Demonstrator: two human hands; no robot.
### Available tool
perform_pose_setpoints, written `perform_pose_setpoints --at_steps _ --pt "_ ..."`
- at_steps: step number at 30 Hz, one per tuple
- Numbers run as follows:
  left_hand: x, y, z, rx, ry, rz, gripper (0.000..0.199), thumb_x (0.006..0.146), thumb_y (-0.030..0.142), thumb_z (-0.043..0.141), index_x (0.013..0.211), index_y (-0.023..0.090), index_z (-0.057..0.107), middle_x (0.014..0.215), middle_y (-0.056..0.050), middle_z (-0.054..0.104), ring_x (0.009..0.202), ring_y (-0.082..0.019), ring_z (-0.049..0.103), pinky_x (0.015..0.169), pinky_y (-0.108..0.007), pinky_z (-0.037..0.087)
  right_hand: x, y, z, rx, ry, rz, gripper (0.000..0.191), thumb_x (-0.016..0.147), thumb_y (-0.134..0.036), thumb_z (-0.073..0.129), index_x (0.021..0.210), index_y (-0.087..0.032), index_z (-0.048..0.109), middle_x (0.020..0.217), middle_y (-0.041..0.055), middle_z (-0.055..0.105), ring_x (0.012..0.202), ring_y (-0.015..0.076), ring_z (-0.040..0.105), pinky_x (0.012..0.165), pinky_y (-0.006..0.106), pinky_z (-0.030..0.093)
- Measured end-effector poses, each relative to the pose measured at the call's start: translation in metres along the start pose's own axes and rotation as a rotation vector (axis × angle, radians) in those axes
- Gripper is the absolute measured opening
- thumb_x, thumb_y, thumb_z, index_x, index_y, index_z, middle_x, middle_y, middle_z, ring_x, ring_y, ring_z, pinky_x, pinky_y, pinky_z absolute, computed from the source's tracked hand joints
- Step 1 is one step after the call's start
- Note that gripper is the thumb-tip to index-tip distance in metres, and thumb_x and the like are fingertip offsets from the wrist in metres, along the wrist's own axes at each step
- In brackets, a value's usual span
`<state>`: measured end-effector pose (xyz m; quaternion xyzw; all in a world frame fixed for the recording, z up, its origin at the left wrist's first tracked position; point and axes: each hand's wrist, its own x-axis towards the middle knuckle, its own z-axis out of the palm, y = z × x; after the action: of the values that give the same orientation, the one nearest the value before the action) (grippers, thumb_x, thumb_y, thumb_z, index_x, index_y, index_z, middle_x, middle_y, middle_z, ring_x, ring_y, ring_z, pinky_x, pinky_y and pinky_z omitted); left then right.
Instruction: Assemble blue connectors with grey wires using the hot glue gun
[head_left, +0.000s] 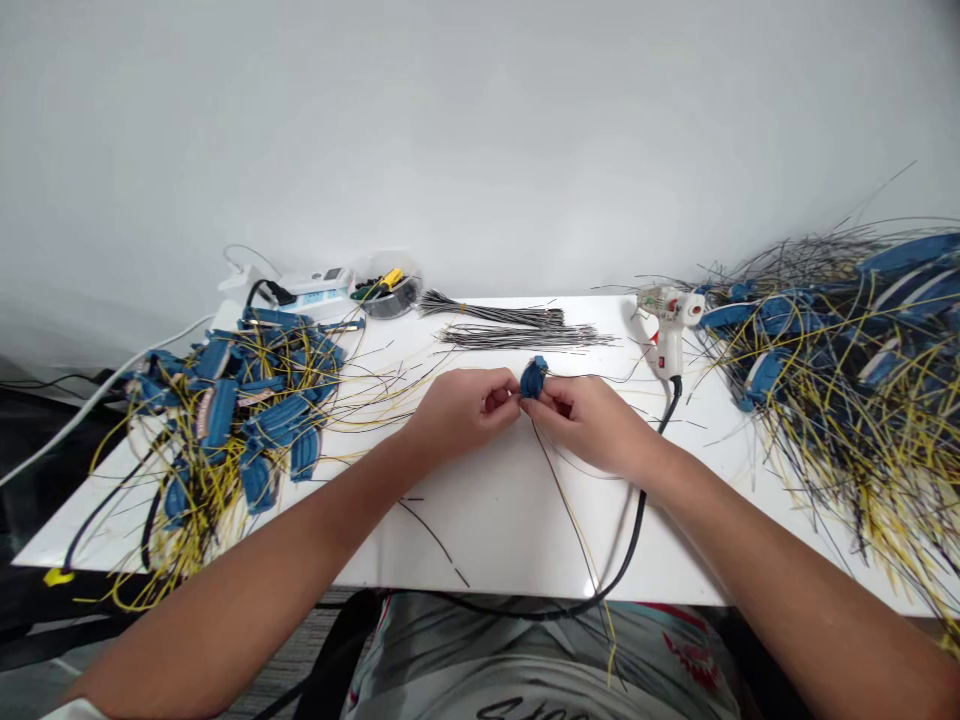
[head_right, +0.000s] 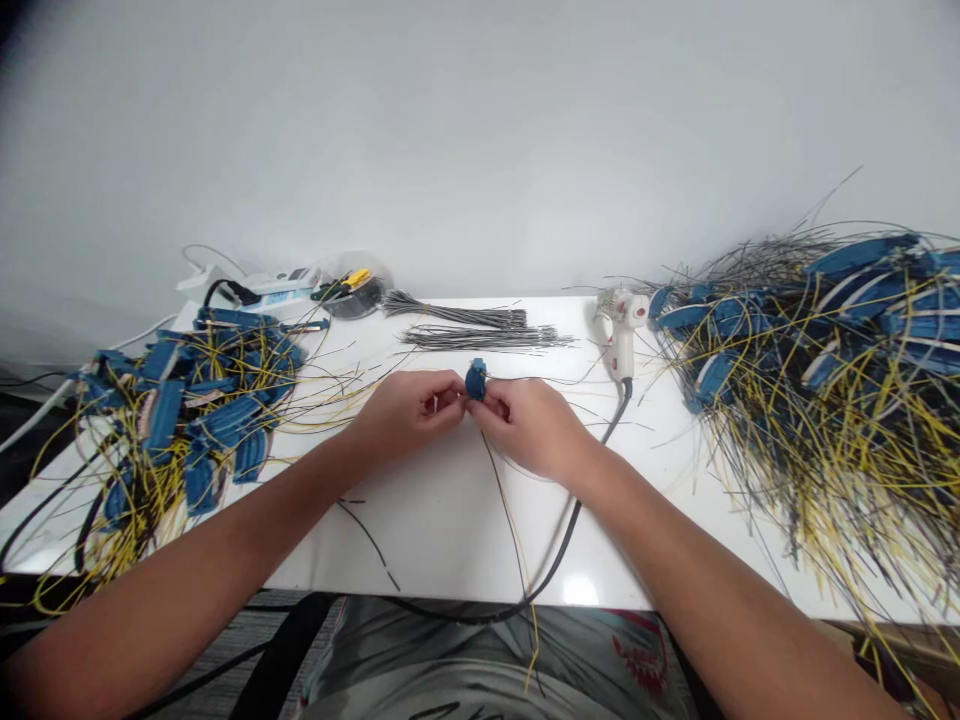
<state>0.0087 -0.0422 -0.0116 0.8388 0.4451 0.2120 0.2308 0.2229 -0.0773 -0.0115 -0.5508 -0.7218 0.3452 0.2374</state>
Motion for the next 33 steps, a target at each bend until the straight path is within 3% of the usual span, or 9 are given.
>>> perform_pose_setpoints --at_steps 8,19,33 --pt "-0.0003 -0.0009 -0.0002 -0.003 0.034 0.023 0.017 0.092 0.029 0.060 0.084 0.020 0.073 0.067 0.005 0.062 0.062 -0.009 0.050 0.062 -0.024 0.036 0.0007 0.0008 0.0000 0.047 0.025 0.007 0.044 0.096 -0.043 0.062 0.068 -0.022 0.036 0.059 -0.0055 0.041 0.057 0.0116 0.034 0.055 0.031 0.023" --pt "-0.0005 -0.0037 0.0025 -0.061 0.103 -0.008 0.023 0.094 0.032 0.063 0.104 0.024 0.082 0.070 0.005 0.068 0.062 -0.009 0.053 0.064 -0.023 0.041 0.0053 0.0071 0.0039 0.110 0.112 -0.011 0.043 0.098 -0.045 0.061 0.069 -0.022 0.039 0.060 -0.0049 0.043 0.059 0.0122 0.036 0.058 0.030 0.025" --pt "-0.0001 -0.0010 0.0033 -0.103 0.140 0.005 0.017 0.091 0.033 0.069 0.098 0.023 0.080 0.069 0.005 0.071 0.060 -0.008 0.056 0.062 -0.021 0.043 0.0048 0.0093 0.0037 0.175 0.101 -0.049 0.030 0.098 -0.031 0.056 0.075 -0.023 0.040 0.066 -0.0058 0.041 0.063 0.0125 0.037 0.059 0.029 0.028"
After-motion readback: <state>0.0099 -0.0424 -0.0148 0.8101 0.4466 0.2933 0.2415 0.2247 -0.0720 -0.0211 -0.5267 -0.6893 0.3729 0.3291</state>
